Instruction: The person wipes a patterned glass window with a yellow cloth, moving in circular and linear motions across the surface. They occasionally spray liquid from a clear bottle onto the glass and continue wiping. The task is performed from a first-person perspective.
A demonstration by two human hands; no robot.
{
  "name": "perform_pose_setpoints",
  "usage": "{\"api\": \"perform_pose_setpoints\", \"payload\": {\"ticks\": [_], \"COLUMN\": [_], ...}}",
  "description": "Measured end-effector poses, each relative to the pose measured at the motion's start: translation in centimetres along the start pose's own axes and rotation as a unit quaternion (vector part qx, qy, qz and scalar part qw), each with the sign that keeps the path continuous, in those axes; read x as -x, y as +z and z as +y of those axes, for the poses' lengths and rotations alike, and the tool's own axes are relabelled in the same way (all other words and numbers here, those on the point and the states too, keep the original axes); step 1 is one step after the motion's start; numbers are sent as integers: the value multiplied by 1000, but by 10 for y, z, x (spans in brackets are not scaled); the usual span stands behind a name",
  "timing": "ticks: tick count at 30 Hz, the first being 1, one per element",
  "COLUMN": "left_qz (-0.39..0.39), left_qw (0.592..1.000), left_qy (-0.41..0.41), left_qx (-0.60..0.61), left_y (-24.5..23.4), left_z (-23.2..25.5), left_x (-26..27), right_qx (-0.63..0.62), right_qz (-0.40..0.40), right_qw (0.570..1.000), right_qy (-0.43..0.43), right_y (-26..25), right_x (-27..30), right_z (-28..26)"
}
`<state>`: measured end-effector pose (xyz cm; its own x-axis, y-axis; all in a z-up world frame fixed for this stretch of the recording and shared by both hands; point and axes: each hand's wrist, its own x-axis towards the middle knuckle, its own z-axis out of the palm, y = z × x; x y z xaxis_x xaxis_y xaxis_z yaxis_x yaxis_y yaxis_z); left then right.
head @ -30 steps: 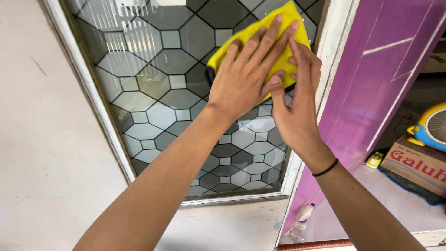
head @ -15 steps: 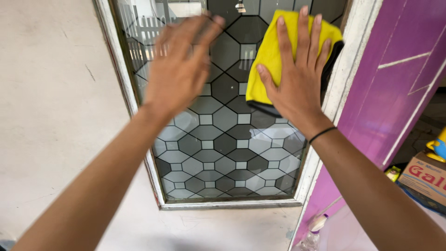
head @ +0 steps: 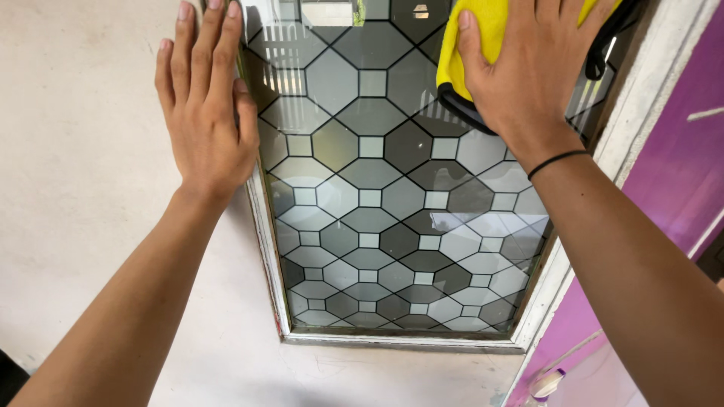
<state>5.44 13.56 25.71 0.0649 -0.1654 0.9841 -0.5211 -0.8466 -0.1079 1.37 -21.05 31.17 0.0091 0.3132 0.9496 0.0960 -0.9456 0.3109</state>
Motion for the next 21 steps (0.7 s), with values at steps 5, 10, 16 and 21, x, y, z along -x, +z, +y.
{"api": "perform_pose_setpoints", "payload": {"ticks": [5, 10, 16, 21], "left_qz": [7, 22, 54, 56], "left_qw": [1000, 1000, 998, 998], "left_qy": [-1, -1, -10, -12], "left_qx": [-8, -9, 9, 8], "left_y": [-1, 0, 7, 8], "left_z": [1, -1, -6, -8], "left_x": [2, 4, 6, 6], "right_qx": [15, -11, -39, -20], "right_qz": [-13, -77, -139, -149], "right_qw": [1000, 997, 989, 989], "right_qy": [-22, 6, 23, -14], "right_y": [-3, -12, -14, -6], "right_x": [9, 10, 13, 17], "right_z": [-17, -41, -67, -86]}}
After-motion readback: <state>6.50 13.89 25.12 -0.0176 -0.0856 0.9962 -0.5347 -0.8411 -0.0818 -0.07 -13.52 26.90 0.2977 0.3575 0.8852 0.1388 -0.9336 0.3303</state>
